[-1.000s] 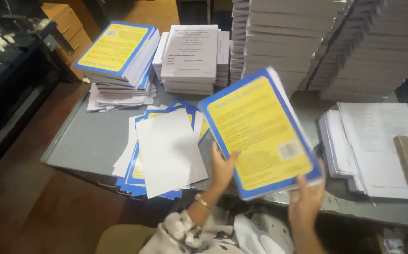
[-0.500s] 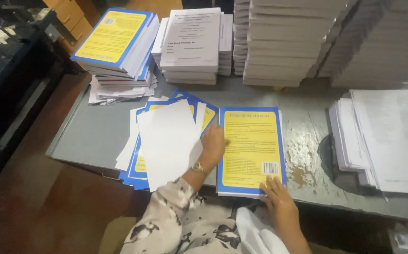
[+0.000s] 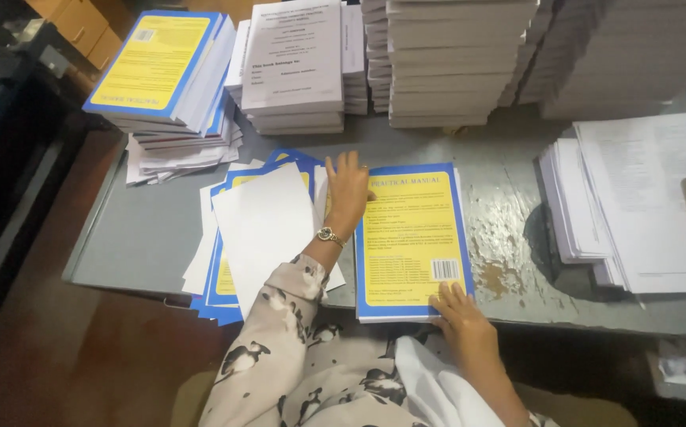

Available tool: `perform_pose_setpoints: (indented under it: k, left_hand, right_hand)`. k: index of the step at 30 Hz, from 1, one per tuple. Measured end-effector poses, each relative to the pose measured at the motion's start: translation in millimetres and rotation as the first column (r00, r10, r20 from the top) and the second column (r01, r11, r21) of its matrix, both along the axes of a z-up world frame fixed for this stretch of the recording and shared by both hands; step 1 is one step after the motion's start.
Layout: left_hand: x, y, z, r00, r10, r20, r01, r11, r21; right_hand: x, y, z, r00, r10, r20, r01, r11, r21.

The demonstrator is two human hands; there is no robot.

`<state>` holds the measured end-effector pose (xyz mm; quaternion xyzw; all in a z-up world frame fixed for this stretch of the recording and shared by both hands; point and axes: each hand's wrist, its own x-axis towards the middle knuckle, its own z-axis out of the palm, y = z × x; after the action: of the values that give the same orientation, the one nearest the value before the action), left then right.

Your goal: Assembling manuals by combining printed covers with internal pages and stacking them.

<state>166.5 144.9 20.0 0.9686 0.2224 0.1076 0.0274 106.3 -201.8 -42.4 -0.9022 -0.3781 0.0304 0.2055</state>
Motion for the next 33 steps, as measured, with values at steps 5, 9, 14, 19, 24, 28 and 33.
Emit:
perform_pose_setpoints:
  k: [5,9,14,19,24,28,33]
  left_hand:
    - [-22.1,-3.9,52.8,0.983,0.125,0.135,-0.046,0.875,-0.482]
    - [-64.1,-19.2,97.2,0.986,0.099,-0.131,-0.141,0.095,-0.986]
    - [-50.3,-38.3,-6.6,0.986,-0.029,0.164,0.140,-0.383,-0.913]
    - [11.8,-119.0,-21.4,0.833,0.208,0.513,0.357,0.507,-0.785]
    - [51.3,-147.3,-70.3,0.897,-0.179,0.405,0.286,0.932,-0.221]
    - [36.5,-154.9,-52.6,0.898,-0.244,0.366,0.231,0.970,0.081]
    - [39.0,-147.6,-47.4,0.943,-0.259,0.209,0.267,0.964,-0.011]
  right_hand:
    - [-2.1,0.4,38.6,0.994,0.069,0.080,-0.078,0.990,0.118]
    - [-2.7,7.1,32.5,0.993,0.038,0.113,-0.034,0.999,-0.039]
    - [2.6,8.2,23.7,0.975,-0.010,0.221,0.002,0.999,0.036]
    - [31.8,-21.9,-18.4,0.975,-0.188,-0.117,0.207,0.960,0.188]
    - [36.1,-38.0,-14.3,0.883,-0.355,-0.308,0.440,0.856,0.272]
    - [59.5,-68.8,-15.4,0.708,-0.585,-0.394,0.706,0.575,0.414]
    - [120.9,-81.8,120.7,0.860,-0.492,-0.138,0.481,0.690,0.540]
